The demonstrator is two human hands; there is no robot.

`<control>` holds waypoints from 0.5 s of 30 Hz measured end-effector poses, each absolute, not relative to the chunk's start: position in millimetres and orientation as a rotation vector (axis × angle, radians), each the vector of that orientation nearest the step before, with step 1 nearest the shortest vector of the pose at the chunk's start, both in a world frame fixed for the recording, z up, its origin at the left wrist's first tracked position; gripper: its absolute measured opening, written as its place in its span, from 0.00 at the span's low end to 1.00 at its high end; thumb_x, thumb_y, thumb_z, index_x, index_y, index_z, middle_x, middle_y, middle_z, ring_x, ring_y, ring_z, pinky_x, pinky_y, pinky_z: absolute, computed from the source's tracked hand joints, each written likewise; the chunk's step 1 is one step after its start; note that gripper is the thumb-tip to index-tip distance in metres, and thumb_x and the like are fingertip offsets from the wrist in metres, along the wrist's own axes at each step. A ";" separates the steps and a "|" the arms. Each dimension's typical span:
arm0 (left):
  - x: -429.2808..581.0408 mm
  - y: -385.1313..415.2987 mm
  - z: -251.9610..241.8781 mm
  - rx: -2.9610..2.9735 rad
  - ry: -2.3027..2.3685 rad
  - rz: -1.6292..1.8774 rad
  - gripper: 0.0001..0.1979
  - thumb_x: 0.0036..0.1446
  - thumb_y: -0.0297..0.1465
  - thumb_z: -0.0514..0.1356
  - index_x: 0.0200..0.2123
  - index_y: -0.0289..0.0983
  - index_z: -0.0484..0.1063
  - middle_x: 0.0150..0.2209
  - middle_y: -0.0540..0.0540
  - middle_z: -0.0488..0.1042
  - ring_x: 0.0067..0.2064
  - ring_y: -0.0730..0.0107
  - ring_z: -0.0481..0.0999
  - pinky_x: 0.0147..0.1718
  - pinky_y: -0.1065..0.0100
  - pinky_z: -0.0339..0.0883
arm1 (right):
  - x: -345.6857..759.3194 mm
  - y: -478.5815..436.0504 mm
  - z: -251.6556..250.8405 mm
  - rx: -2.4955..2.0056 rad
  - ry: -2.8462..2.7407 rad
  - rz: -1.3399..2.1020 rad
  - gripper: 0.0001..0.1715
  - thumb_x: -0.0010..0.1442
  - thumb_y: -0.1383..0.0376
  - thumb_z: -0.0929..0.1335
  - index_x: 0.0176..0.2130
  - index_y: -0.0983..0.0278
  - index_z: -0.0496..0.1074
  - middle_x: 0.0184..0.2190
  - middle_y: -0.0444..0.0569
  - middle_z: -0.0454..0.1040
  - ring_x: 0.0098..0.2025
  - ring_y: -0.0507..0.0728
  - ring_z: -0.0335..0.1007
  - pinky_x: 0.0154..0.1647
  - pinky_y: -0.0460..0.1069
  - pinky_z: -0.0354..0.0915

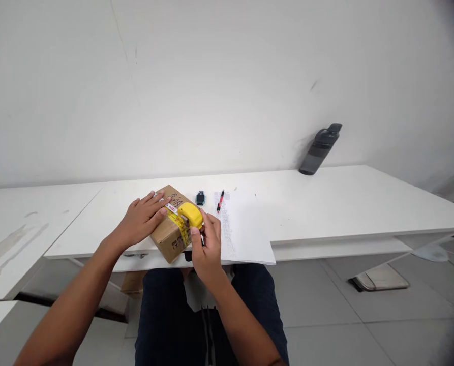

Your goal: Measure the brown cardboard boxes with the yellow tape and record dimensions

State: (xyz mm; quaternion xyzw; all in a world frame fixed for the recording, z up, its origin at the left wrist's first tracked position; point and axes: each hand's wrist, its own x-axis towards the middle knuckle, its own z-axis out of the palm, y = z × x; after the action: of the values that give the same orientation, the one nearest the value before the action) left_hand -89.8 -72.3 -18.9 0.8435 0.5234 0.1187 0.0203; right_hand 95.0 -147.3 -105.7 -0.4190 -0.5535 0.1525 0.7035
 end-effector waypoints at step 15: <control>-171.4 -117.4 -150.2 2.388 1.677 1.191 0.45 0.63 0.59 0.34 0.73 0.44 0.17 0.75 0.36 0.20 0.74 0.45 0.24 0.68 0.38 0.30 | 144.4 -119.3 -122.9 -0.722 -0.596 0.906 0.28 0.63 0.45 0.68 0.53 0.59 0.65 0.33 0.42 0.73 0.30 0.51 0.70 0.39 0.51 0.69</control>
State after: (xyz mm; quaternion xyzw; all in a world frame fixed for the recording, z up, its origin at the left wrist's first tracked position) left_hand -171.4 -117.4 -150.2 0.7576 0.5321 0.3780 -0.0050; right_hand 144.4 -119.3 -122.9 -0.3360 -0.2774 0.4217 0.7952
